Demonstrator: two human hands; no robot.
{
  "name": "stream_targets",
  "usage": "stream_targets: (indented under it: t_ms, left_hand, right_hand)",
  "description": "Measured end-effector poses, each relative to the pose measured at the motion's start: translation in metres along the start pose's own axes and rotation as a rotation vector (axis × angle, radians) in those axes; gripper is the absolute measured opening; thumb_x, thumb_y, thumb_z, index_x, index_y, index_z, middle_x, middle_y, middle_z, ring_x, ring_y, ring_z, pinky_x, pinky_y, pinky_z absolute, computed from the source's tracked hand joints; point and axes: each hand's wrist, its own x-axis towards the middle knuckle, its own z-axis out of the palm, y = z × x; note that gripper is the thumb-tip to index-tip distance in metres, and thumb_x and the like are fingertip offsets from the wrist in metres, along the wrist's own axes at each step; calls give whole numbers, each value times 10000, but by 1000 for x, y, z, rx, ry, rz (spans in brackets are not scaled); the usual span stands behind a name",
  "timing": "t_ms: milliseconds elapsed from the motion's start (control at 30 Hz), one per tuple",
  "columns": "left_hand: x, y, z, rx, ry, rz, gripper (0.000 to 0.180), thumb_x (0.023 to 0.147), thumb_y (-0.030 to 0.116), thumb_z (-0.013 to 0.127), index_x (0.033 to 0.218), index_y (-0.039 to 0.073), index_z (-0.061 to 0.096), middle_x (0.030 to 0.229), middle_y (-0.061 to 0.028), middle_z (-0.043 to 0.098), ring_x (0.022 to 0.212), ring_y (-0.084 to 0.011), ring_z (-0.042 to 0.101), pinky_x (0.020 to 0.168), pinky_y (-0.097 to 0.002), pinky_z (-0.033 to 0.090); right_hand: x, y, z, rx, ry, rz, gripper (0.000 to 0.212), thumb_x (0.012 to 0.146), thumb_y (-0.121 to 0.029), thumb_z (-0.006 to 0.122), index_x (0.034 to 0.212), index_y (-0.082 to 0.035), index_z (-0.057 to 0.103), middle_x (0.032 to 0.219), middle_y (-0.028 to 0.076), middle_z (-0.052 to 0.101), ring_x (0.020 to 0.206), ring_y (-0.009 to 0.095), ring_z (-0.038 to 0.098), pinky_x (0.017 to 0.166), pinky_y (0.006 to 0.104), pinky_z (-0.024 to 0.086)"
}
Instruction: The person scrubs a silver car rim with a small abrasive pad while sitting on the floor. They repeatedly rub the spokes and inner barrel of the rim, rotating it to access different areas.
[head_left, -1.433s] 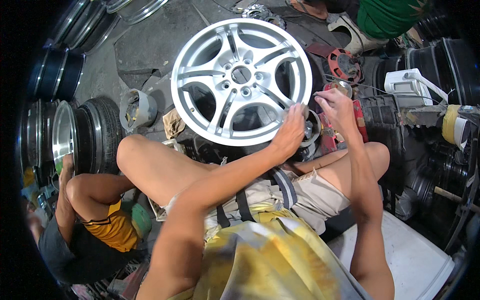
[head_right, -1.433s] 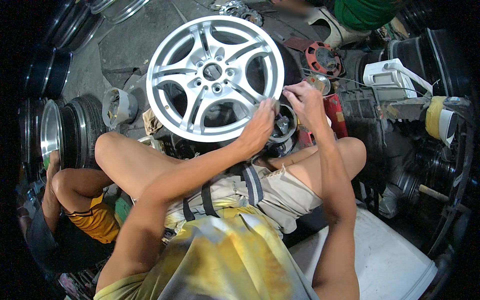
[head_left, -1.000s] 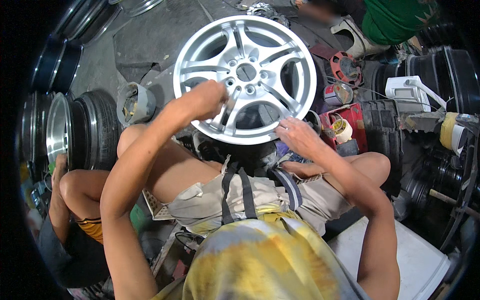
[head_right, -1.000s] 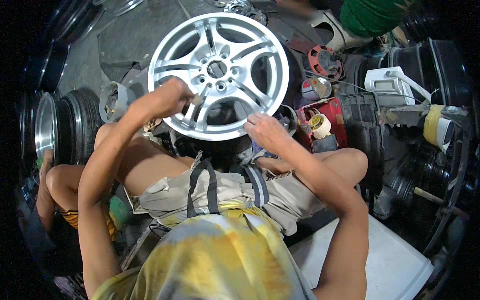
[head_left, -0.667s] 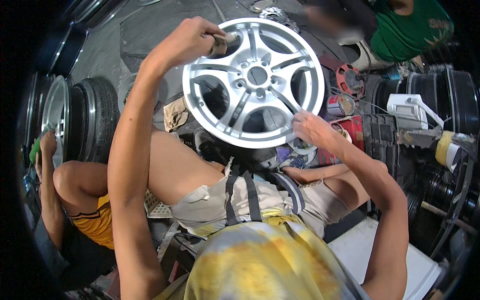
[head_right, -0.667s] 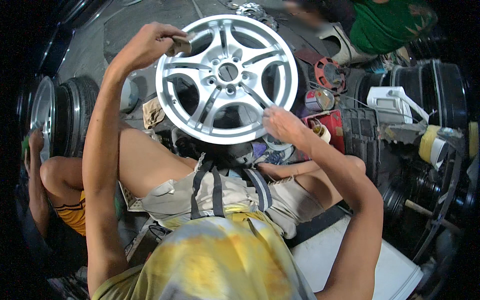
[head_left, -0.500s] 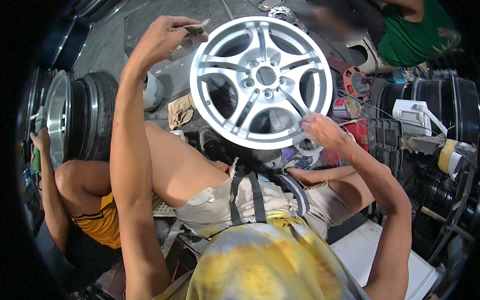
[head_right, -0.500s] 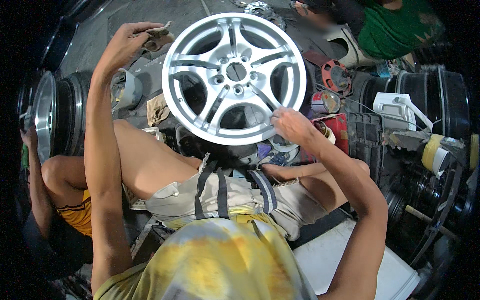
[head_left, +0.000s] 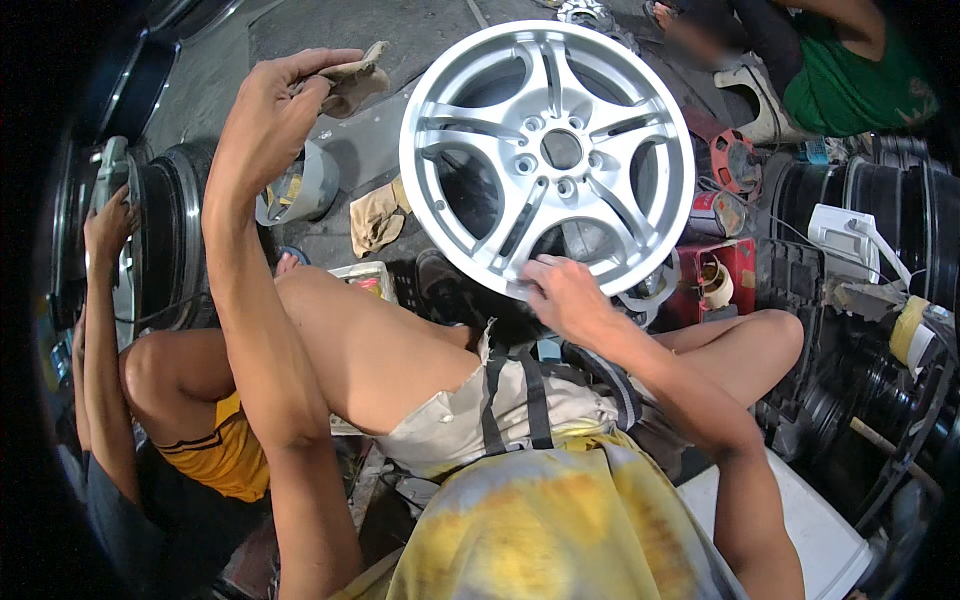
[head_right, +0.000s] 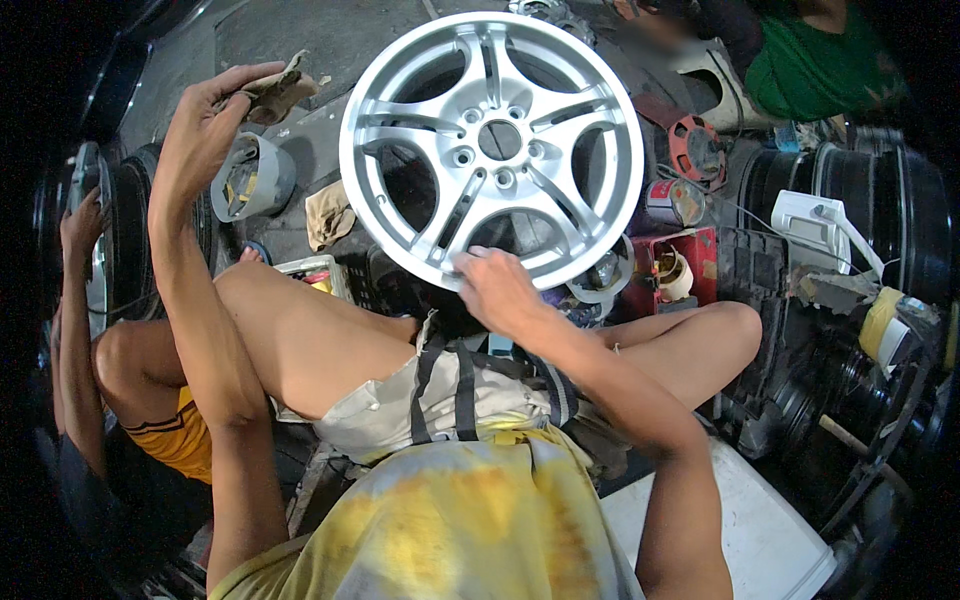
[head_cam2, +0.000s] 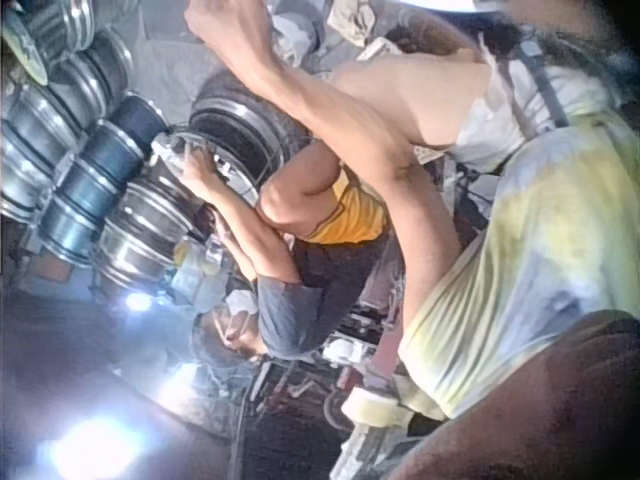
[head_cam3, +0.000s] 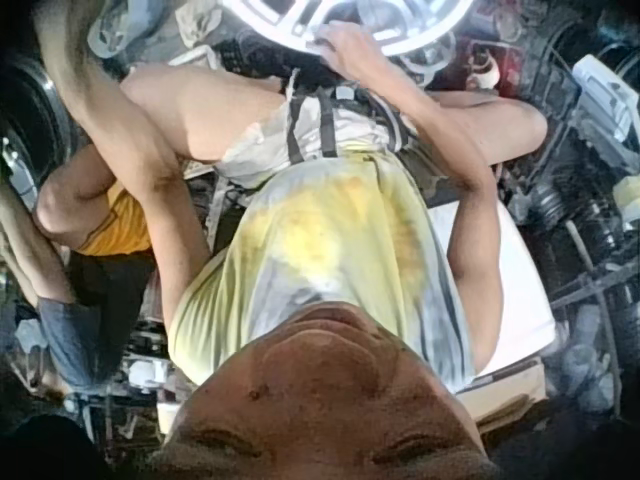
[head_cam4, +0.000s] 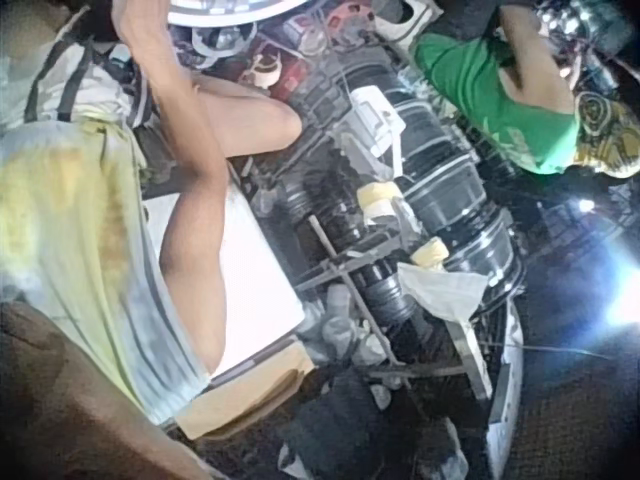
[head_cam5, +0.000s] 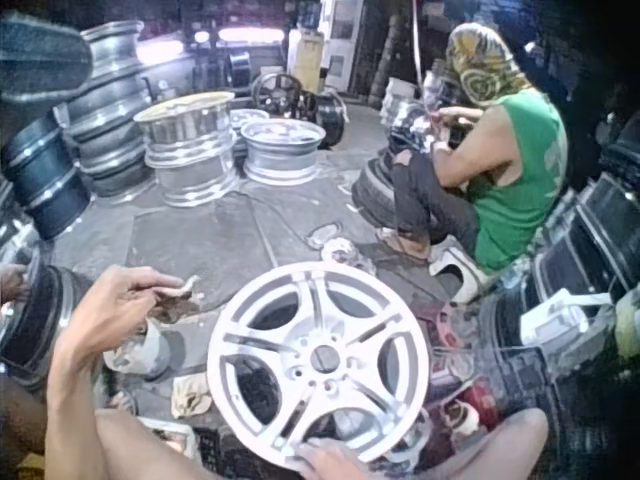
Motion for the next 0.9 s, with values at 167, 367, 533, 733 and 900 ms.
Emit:
stream_targets:
  t_ms: [167,367,533,733,900]
  left_hand:
    - [2,29,11,5,-38,104,432,934,31,442,1283,-4,693,1099,-121,733,1007,-170,666,970,-320,504]
    - [-5,22,2,35,-29,67,434,927,28,436,1274,-13,693,1102,-120,724,1004,-180,665,980,-320,498]
    - [1,32,2,24,-23,42,431,923,24,442,1272,-14,693,1104,-124,734,1018,-181,674,974,-318,503]
    - [-5,25,-1,0,13,-36,429,926,22,438,1267,-16,696,1092,-121,727,1020,-177,674,979,-321,508]
    - [-1,29,-2,-6,-15,6,427,936,17,431,1271,-19,694,1102,-117,725,1024,-179,679,980,-303,511]
  right_hand:
    - [48,-29,27,168,163,115,180,819,-16,635,992,14,676,915,260,695,875,462,671,809,528,519]
    - [31,-13,19,38,24,65,170,842,-27,647,1008,-15,683,893,245,700,866,440,680,771,498,514]
    - [74,-49,47,289,314,111,112,846,17,621,953,36,647,942,274,690,890,468,674,788,519,538]
    - [81,-50,67,224,440,29,246,853,77,546,1090,15,525,885,295,679,853,502,648,748,559,495]
    - [93,-53,51,241,248,166,211,838,90,561,1038,50,506,848,299,676,832,506,676,749,573,528]
